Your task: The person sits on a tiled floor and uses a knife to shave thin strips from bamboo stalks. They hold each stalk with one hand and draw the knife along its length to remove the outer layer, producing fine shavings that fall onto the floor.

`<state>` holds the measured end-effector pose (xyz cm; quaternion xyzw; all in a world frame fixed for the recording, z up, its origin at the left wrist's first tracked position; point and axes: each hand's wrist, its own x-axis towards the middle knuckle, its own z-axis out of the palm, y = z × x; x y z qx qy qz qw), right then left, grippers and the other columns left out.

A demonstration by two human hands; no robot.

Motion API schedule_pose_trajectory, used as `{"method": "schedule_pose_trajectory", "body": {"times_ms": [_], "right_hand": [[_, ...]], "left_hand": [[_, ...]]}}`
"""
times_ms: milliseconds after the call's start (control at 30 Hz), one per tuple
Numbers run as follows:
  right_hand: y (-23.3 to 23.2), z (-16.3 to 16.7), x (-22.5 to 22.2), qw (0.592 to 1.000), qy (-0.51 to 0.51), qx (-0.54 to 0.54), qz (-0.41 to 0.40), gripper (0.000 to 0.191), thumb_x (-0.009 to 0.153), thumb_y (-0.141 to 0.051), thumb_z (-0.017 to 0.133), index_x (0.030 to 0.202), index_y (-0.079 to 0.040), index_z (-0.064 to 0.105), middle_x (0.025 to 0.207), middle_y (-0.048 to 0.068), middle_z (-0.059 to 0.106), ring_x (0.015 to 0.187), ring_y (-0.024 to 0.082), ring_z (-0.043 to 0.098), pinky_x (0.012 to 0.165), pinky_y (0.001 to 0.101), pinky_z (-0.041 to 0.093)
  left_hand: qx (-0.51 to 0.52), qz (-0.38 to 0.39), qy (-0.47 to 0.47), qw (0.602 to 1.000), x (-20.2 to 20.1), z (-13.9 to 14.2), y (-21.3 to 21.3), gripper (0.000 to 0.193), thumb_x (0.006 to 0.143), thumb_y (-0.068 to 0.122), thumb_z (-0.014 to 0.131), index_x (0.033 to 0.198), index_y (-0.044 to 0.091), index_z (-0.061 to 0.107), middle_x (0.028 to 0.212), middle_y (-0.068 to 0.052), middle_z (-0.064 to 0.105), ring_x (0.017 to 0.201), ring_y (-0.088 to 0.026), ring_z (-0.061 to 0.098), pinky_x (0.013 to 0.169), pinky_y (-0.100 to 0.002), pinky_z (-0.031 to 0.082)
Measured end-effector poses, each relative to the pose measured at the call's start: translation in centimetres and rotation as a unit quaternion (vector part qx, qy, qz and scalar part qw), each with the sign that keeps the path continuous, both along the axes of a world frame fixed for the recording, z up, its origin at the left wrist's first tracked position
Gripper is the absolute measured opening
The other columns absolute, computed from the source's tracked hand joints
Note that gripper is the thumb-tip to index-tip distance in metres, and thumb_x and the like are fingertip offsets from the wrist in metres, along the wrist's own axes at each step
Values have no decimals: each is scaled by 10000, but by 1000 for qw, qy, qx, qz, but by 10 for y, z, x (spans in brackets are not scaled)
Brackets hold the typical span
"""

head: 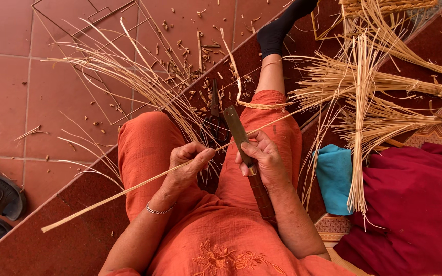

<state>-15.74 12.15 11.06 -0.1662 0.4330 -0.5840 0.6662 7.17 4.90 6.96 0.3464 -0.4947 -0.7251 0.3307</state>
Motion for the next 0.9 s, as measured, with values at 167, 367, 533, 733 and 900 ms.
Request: {"method": "schedule_pose_trajectory", "body": {"times_ms": [167, 367, 533, 733, 900], "right_hand": [[-2, -1, -12, 1000, 0, 8, -22, 214, 1003, -92, 646, 1145, 17, 529, 789, 182, 699, 519, 181, 650, 437, 277, 520], [0, -3, -19, 999, 28, 15, -44, 185, 996, -102, 651, 1130, -12, 560, 772, 162, 705, 491, 165, 646, 415, 242, 495], [-4, -7, -35, 996, 10, -8, -83, 165, 1009, -102, 650, 1120, -28, 554, 786, 164, 707, 521, 172, 660, 442, 267, 530], [-3, -11, -24, 997, 19, 0, -69, 210, 1009, -100, 643, 1155, -18, 517, 798, 165, 708, 531, 170, 663, 439, 265, 530], [-5, -14, 7, 999, 17, -17, -29, 240, 1015, -108, 630, 1182, 9, 503, 798, 168, 703, 516, 164, 653, 427, 254, 519]], "left_hand": [[-7, 10, 22, 1000, 4, 3, -1, 168, 1002, 129, 721, 858, 44, 710, 698, 50, 626, 604, 2, 520, 515, -178, 426], [-13, 13, -4, 1000, 8, 7, -5, 177, 989, 134, 721, 839, 41, 711, 683, 40, 633, 584, -3, 533, 498, -177, 432], [23, 36, -2, 999, 22, 13, -10, 165, 977, 128, 728, 833, 49, 722, 674, 30, 631, 574, -12, 524, 493, -179, 435], [19, 37, 27, 999, 10, 14, -10, 99, 959, 154, 711, 933, 62, 687, 762, 19, 661, 616, -29, 565, 502, -190, 492], [16, 3, -27, 999, -9, 14, 0, 137, 1011, 154, 672, 988, 25, 710, 742, 16, 632, 638, -37, 550, 539, -191, 464]]}}
